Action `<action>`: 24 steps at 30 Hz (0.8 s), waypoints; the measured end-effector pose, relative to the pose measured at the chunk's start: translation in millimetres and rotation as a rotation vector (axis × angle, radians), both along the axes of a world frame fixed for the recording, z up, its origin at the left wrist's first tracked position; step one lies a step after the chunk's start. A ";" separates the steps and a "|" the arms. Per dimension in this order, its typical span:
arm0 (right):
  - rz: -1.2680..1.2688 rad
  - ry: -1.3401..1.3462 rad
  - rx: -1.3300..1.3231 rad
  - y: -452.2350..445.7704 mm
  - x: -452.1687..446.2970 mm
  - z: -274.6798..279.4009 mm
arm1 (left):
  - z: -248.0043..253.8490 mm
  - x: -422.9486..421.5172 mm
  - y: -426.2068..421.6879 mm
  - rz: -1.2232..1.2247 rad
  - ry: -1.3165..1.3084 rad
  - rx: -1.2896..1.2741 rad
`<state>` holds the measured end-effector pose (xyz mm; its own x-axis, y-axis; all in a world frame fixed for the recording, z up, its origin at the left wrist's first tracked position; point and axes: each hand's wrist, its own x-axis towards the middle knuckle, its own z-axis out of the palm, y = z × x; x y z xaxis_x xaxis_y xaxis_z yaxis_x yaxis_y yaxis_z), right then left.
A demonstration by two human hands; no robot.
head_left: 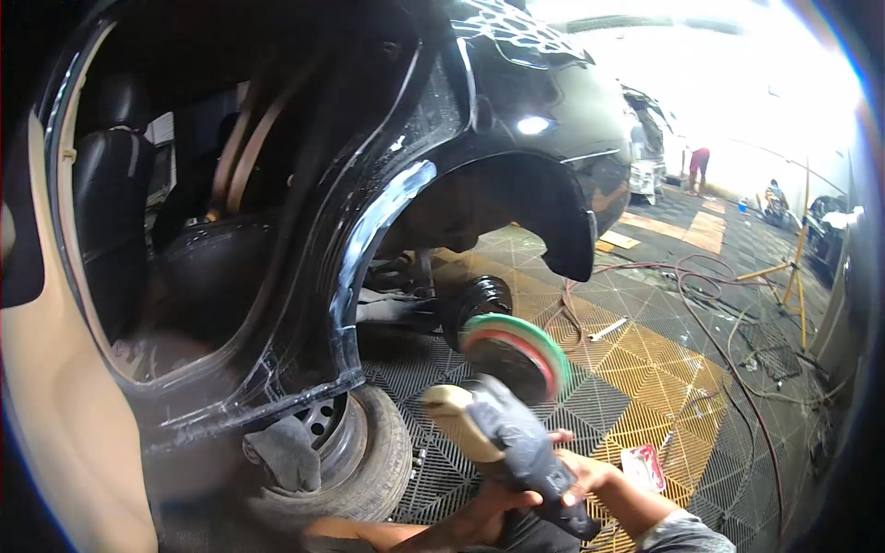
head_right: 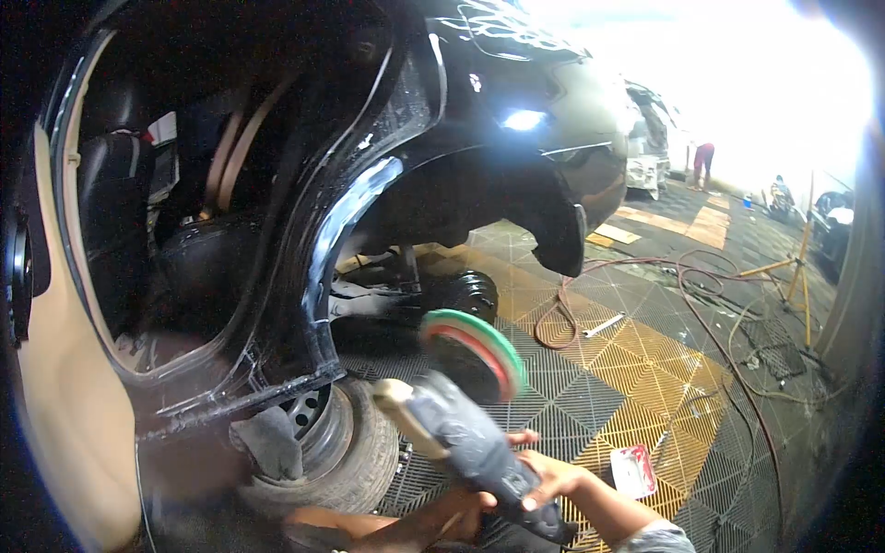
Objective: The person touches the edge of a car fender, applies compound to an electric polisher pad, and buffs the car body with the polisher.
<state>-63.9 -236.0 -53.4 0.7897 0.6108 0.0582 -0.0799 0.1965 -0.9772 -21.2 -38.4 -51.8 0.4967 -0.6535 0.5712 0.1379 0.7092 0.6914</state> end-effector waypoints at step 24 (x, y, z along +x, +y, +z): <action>-0.900 -0.513 -0.175 21.6 179.6 120.1 | 391.2 166.1 -30.6 1.458 -1.291 0.353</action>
